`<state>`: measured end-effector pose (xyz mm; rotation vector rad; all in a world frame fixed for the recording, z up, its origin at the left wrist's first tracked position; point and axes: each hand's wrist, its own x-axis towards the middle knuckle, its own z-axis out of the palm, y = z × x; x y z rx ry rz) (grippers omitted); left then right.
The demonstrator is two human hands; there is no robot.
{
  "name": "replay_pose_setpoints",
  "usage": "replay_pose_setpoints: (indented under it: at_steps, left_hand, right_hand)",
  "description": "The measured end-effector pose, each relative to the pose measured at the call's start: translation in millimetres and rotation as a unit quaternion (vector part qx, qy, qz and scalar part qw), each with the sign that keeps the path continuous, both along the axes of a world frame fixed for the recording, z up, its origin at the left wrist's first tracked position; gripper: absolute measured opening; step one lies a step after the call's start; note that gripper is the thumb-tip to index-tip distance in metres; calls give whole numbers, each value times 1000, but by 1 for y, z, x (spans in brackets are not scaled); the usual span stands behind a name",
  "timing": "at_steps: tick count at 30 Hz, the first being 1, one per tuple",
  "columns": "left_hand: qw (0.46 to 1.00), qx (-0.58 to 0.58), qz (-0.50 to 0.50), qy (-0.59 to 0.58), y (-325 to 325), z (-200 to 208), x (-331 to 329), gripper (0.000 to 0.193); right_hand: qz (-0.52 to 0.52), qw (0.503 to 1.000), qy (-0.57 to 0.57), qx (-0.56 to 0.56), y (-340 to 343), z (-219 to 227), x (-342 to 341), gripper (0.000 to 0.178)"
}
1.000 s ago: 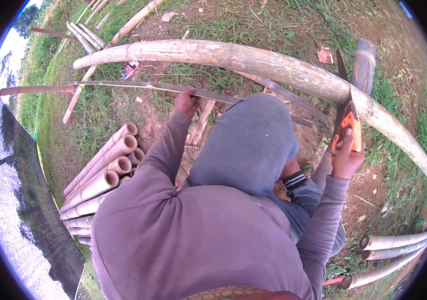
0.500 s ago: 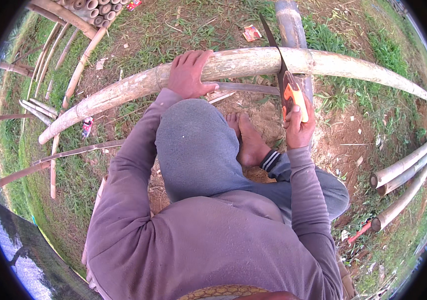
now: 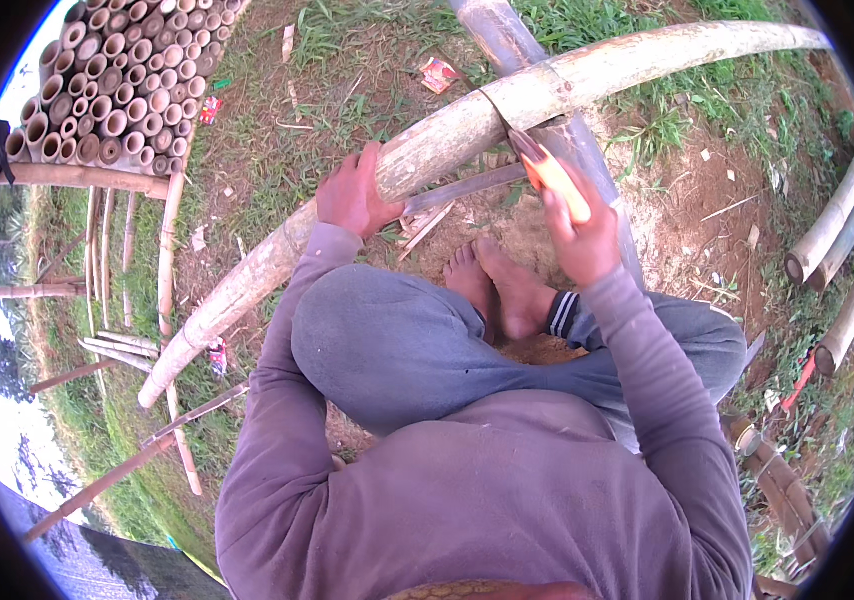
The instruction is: The person sits on the ground and uses a hand saw to cut a long bamboo pole into shorter sections. They repeatedly position the pole, saw through it, and move the cut pieces aside.
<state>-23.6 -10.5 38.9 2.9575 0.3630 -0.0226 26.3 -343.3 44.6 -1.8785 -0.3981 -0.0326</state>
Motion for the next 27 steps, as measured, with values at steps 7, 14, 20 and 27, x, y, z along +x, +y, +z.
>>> replay_pose_setpoints:
  at_steps: [7,14,20,27]
  left_hand:
    - [1000,4,19,16,9,1,-5,105]
    - [999,1,32,26,-2,-2,-5,104]
    - [1000,12,-1,0,3,0,4,108]
    - [1000,13,3,4,7,-11,-5,105]
  right_hand:
    - [4,999,-45,-29,-38,21,-41,52]
    - [55,997,-38,-36,-104,12,-95,55]
    - [-21,999,16,19,17,-17,23,53]
    - [44,999,-2,-17,-118,31,-115,53]
